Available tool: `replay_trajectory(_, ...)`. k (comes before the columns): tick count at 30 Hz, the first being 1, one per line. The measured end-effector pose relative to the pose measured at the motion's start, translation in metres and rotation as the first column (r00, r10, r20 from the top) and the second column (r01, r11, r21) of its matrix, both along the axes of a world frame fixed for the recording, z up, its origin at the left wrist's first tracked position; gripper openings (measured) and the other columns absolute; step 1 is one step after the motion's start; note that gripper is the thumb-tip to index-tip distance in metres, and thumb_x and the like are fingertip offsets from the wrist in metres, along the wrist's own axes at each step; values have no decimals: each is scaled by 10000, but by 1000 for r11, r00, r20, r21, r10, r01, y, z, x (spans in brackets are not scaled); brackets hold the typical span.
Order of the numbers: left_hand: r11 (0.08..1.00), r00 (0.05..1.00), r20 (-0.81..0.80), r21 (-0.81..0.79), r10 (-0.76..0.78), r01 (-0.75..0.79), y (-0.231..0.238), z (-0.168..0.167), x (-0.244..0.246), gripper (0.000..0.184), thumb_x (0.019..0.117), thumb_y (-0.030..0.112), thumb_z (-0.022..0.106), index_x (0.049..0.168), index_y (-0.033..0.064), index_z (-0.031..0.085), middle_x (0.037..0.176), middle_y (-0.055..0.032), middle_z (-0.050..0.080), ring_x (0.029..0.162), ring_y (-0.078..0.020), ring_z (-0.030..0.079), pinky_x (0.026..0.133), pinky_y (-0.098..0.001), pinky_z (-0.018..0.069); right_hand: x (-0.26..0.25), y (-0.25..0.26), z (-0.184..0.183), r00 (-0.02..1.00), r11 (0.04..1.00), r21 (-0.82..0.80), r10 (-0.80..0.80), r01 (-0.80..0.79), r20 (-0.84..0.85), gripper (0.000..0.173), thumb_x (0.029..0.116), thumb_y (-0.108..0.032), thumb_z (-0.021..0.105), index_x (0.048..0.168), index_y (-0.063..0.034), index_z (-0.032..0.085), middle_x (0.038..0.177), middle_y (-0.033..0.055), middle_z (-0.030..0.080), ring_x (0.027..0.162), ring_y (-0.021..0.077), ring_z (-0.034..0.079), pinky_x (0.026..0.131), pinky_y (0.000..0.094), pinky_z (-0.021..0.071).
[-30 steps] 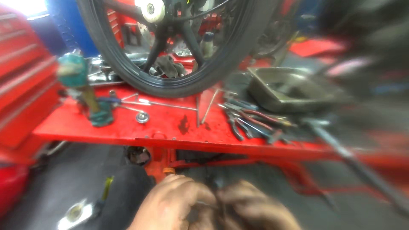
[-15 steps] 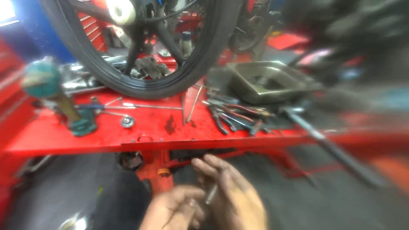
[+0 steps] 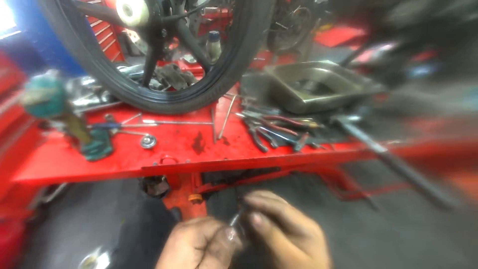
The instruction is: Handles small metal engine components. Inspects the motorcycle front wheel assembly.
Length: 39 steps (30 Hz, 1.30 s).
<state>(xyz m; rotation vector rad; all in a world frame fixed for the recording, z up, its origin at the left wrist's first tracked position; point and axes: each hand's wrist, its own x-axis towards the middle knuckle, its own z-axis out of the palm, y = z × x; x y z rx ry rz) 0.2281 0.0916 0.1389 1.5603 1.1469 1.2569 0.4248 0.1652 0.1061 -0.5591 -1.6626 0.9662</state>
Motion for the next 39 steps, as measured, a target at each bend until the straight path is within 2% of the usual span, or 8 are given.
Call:
replay_trajectory(15,995,993,-59,-12,-99,99,2,-4,3,287,1065,150,523,900,18,717,822,-52,701,739,-89,665,684,-266,576,0,-2,-8,866,784,507,-482,358,134,160,977,-259,639,1021,-133,726,959,-7,750,947,94,703,864,272,584)
replay_trajectory(17,996,992,-85,0,-93,93,2,-6,3,290,1065,156,526,898,20,720,830,-54,697,745,-88,655,685,-262,567,1,-3,-9,890,826,451,-436,337,134,165,981,-261,635,1038,-131,718,975,-5,746,965,90,702,870,263,589)
replay_trajectory(20,996,991,-106,4,-87,88,3,-8,1,293,1066,164,523,901,29,724,838,-45,699,765,-86,659,702,-265,570,4,-3,-9,988,979,155,-140,128,62,214,1025,-258,608,1105,-90,714,1042,46,740,970,118,707,837,280,614)
replay_trajectory(23,996,988,-131,26,-84,88,6,-12,0,299,1072,189,526,906,37,724,846,-40,697,781,-87,656,718,-271,570,5,-3,-9,999,999,-31,30,-31,-42,235,1030,-252,621,1147,-66,702,1058,87,738,918,139,709,808,301,614)
replay_trajectory(29,997,961,-271,14,-64,70,11,-23,5,307,1071,232,542,913,54,737,841,-45,691,807,-104,655,742,-286,560,3,1,-17,996,994,-101,25,-33,-86,183,971,-156,706,1121,-50,705,1039,74,736,875,111,705,781,274,618)
replay_trajectory(35,993,982,-163,-88,-98,84,21,-41,3,250,1086,130,481,1181,33,690,916,-31,734,780,-92,688,726,-305,602,11,16,-21,964,938,-336,-162,85,-210,135,976,-57,601,1070,12,668,925,128,727,699,194,713,588,340,631)
replay_trajectory(37,996,997,-11,-56,-74,73,28,-51,3,242,1082,86,474,1259,-2,613,930,-39,732,766,-102,691,688,-298,602,17,27,-22,967,908,-356,-251,220,-41,153,967,-27,580,1082,3,677,924,94,732,690,170,710,585,322,629)
replay_trajectory(39,997,986,165,-59,-33,43,35,-58,2,302,1078,59,463,1363,-25,518,982,-53,747,765,-114,697,672,-299,597,21,44,-26,910,905,-199,-319,376,267,191,970,-103,621,1131,-70,719,1046,19,728,818,91,706,711,266,626)
